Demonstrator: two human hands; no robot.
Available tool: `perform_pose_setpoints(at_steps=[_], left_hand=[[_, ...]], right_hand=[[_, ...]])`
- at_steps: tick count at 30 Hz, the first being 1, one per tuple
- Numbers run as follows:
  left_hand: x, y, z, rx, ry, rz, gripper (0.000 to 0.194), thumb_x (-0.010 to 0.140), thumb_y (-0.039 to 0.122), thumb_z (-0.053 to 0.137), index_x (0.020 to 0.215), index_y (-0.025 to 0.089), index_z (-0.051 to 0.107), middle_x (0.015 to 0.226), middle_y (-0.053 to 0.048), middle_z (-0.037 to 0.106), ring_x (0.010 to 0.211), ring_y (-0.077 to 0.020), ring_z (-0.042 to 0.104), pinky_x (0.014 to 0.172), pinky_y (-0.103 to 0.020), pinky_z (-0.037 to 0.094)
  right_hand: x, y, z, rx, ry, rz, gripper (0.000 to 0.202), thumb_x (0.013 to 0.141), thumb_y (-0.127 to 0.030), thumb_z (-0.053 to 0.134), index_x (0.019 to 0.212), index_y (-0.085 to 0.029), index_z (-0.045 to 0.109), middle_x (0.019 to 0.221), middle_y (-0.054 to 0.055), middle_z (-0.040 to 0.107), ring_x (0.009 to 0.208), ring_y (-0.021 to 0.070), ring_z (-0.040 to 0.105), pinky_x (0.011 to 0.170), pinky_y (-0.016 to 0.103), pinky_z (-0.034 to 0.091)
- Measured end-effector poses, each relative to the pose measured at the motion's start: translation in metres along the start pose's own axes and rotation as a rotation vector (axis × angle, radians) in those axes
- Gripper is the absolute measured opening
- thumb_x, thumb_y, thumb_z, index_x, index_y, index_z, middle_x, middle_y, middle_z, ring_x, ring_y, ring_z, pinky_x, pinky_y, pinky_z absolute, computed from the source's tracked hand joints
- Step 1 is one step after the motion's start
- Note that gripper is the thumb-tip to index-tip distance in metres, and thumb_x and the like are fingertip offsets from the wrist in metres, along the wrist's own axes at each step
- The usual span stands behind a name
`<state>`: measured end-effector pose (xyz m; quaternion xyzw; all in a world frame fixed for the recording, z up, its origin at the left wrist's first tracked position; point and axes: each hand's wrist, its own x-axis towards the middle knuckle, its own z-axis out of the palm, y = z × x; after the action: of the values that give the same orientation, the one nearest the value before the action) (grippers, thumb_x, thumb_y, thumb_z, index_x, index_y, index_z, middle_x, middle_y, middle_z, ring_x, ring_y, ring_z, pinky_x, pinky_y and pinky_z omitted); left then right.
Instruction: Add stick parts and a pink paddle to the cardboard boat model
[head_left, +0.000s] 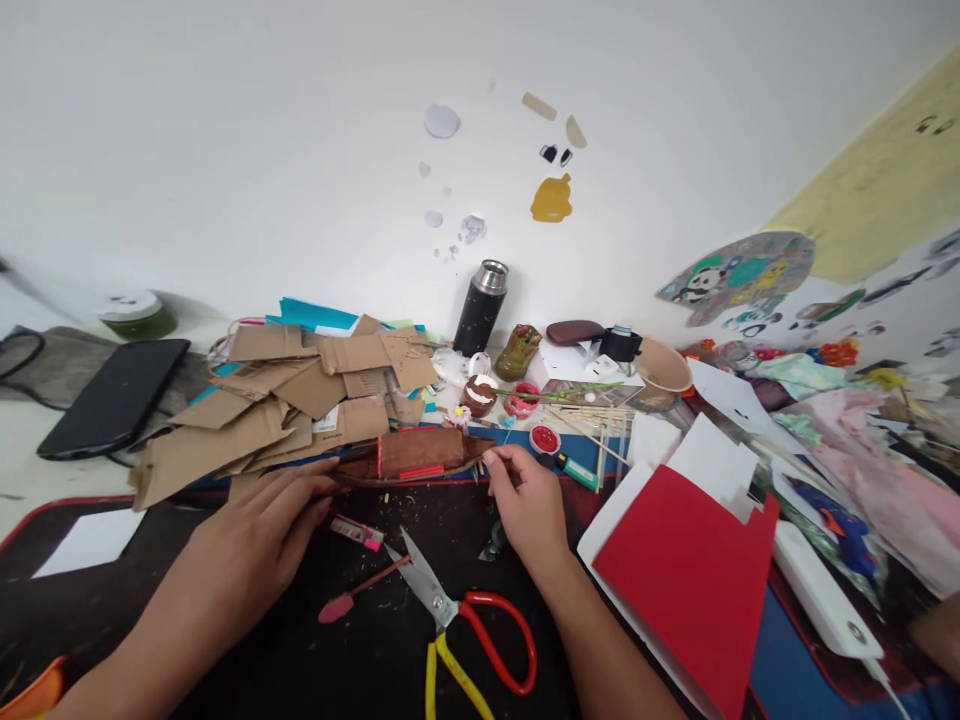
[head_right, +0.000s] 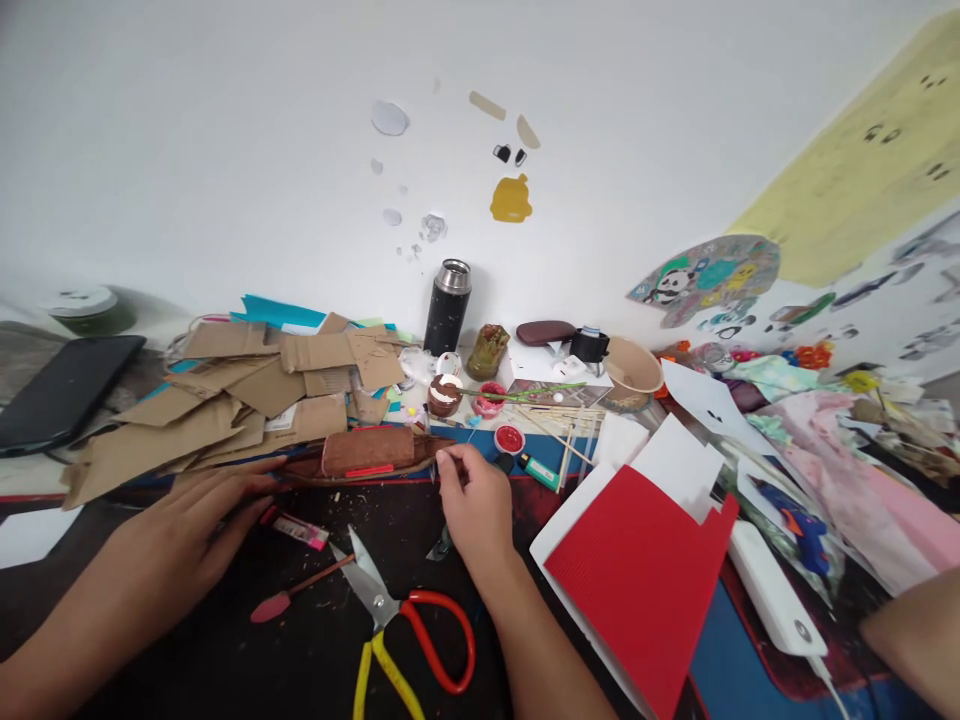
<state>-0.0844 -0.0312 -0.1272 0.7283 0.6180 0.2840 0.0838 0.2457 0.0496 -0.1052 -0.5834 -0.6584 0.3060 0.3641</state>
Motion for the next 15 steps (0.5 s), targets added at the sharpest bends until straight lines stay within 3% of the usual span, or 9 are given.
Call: perform_pose_setpoints(at_steps=[8, 15], left_hand=[[-0.004, 0.001, 0.004, 0.084, 0.129, 0.188, 0.036, 0.12, 0.045, 0.046, 0.119, 0.025, 0.076, 0.129, -0.011, 0.088, 0.11, -0.0293, 0.086, 0.1, -0.04, 0.067], [-0.004, 0.01, -0.001, 0.051, 0.175, 0.229, 0.031, 0.121, 0.041, 0.049, 0.119, 0.023, 0.075, 0.122, -0.008, 0.088, 0.104, -0.0245, 0.087, 0.097, -0.035, 0.068]], right_hand=[[-0.003, 0.006, 0.008, -0.086, -0.002, -0.022, 0.033, 0.109, -0.047, 0.062, 0.117, -0.025, 0.086, 0.091, 0.007, 0.088, 0.081, 0.0267, 0.083, 0.077, 0.034, 0.063], [0.001, 0.004, 0.01, -0.169, -0.014, -0.08, 0.034, 0.108, -0.044, 0.064, 0.122, -0.025, 0.089, 0.122, 0.011, 0.091, 0.093, 0.0293, 0.088, 0.09, 0.039, 0.069]])
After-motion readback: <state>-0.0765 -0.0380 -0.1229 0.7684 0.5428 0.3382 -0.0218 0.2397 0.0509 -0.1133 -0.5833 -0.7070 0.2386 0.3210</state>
